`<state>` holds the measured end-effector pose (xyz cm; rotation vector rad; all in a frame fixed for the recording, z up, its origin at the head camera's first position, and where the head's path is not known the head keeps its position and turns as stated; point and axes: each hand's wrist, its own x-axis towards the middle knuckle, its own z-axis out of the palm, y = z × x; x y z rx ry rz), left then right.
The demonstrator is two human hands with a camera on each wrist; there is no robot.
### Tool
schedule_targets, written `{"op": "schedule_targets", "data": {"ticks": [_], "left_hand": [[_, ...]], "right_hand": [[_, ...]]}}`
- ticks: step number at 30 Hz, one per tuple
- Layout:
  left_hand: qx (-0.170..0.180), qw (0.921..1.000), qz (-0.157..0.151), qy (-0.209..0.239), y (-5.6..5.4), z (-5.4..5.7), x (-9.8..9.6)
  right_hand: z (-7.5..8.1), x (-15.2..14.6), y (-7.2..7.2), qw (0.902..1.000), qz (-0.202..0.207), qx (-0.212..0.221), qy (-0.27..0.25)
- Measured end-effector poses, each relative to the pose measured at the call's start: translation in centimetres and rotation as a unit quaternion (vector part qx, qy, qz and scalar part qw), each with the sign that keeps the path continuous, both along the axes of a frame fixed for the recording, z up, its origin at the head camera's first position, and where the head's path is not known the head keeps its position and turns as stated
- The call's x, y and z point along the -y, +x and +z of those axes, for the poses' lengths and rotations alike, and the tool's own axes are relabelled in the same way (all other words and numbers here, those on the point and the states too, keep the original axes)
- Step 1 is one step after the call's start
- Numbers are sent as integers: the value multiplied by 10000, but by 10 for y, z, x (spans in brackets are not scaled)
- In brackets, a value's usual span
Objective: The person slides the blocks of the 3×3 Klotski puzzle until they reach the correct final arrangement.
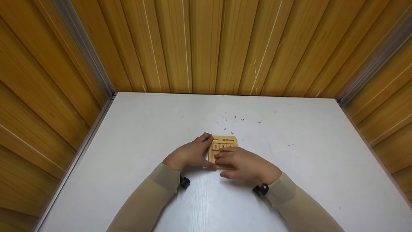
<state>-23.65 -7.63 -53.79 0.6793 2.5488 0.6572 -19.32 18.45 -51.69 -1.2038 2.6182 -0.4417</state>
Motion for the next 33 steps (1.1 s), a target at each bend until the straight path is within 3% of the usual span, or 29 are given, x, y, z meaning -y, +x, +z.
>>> {"op": "schedule_targets", "data": {"ticks": [10,19,33], "left_hand": [[-60,10000,-78,14,1,0,-2],[120,9999,109,49,1,-1,-1],[129,9999,51,29,0,-1,0]], "right_hand": [[-6,-7,8,9999,85,-29,148],[-2,-7,6,9998,129,-128,63],[-4,-8,6,9999,-51,30,109]]}}
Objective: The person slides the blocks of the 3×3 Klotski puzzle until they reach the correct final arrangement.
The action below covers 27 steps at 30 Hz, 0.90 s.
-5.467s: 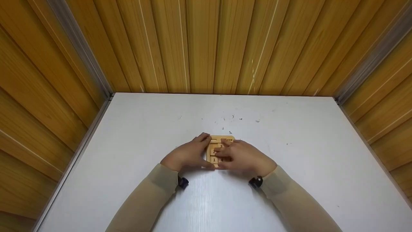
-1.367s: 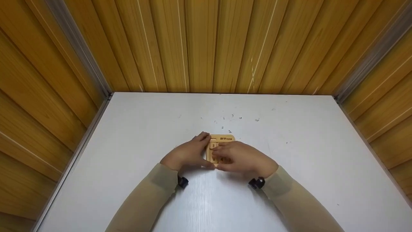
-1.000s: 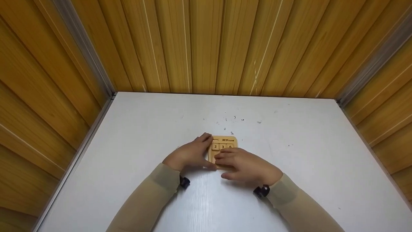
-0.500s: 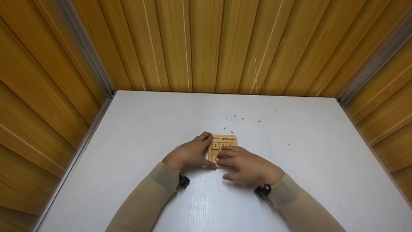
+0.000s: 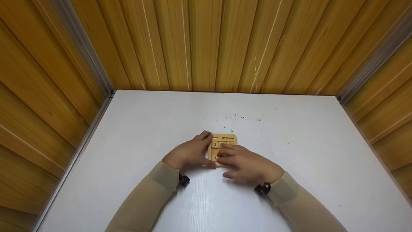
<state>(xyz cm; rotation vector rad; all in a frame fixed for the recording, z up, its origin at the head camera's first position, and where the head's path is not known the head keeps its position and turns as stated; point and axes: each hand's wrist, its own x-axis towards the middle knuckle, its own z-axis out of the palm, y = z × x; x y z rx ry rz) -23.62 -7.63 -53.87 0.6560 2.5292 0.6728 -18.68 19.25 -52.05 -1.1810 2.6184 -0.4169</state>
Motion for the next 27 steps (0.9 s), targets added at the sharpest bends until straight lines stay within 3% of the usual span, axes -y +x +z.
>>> {"op": "schedule_targets", "data": {"ticks": [27], "left_hand": [[-38,10000,-87,8,0,0,1]], "right_hand": [[-2,-2,-2,9999,-117,68,86]]}}
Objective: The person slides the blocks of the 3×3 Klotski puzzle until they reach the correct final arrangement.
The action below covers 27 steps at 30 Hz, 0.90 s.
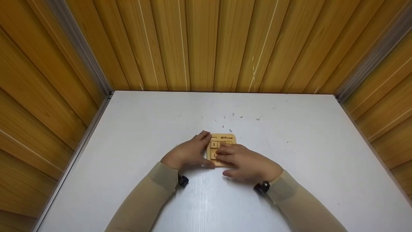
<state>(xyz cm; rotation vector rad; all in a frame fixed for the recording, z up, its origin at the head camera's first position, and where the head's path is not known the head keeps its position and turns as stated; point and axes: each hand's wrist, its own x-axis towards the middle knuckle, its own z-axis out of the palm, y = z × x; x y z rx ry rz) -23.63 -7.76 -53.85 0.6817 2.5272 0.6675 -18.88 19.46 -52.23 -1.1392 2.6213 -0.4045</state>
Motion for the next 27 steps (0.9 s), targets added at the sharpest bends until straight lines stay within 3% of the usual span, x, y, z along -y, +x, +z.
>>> {"op": "schedule_targets", "data": {"ticks": [27], "left_hand": [[74,9999,137,-25,0,0,-2]], "right_hand": [[0,3,-6,9995,-263,23,196]]}}
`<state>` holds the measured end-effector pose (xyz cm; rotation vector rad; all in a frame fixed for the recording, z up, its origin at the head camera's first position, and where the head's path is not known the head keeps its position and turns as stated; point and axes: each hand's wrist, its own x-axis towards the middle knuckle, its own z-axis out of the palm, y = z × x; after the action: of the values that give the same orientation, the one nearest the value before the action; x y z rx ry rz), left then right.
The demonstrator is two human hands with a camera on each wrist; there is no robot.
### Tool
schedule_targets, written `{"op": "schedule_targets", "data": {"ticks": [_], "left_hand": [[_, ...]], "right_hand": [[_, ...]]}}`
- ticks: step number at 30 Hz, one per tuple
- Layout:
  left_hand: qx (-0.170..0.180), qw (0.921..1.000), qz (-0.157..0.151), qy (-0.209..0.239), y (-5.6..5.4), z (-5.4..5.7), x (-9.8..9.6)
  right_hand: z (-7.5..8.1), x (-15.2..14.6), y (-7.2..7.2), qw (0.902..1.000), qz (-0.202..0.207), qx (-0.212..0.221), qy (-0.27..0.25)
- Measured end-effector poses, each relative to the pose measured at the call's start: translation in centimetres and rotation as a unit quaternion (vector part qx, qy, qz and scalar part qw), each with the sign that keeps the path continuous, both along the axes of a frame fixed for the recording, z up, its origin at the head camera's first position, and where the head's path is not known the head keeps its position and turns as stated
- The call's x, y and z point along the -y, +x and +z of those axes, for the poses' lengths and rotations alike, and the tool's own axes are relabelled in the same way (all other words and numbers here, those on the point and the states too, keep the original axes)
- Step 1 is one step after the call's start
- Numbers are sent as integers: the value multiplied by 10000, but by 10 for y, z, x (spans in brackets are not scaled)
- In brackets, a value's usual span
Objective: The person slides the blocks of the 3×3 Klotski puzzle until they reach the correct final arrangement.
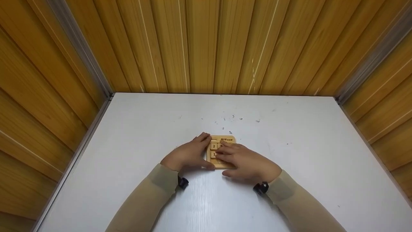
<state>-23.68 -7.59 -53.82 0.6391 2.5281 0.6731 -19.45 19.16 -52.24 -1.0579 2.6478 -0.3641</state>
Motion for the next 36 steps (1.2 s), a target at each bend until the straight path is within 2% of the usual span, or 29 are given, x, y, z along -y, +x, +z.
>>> {"op": "schedule_targets", "data": {"ticks": [6,15,24,36], "left_hand": [[-44,10000,-11,1,-1,-4,0],[-38,10000,-4,21,0,0,0],[-2,10000,66,-29,0,-1,1],[-28,10000,58,-11,2,0,-1]], "right_hand": [[0,-1,1,10000,-37,29,-46],[0,-1,1,10000,-44,-31,44],[-3,-2,-1,9997,-146,159,93],[20,-11,6,9984,-73,490,258]]}}
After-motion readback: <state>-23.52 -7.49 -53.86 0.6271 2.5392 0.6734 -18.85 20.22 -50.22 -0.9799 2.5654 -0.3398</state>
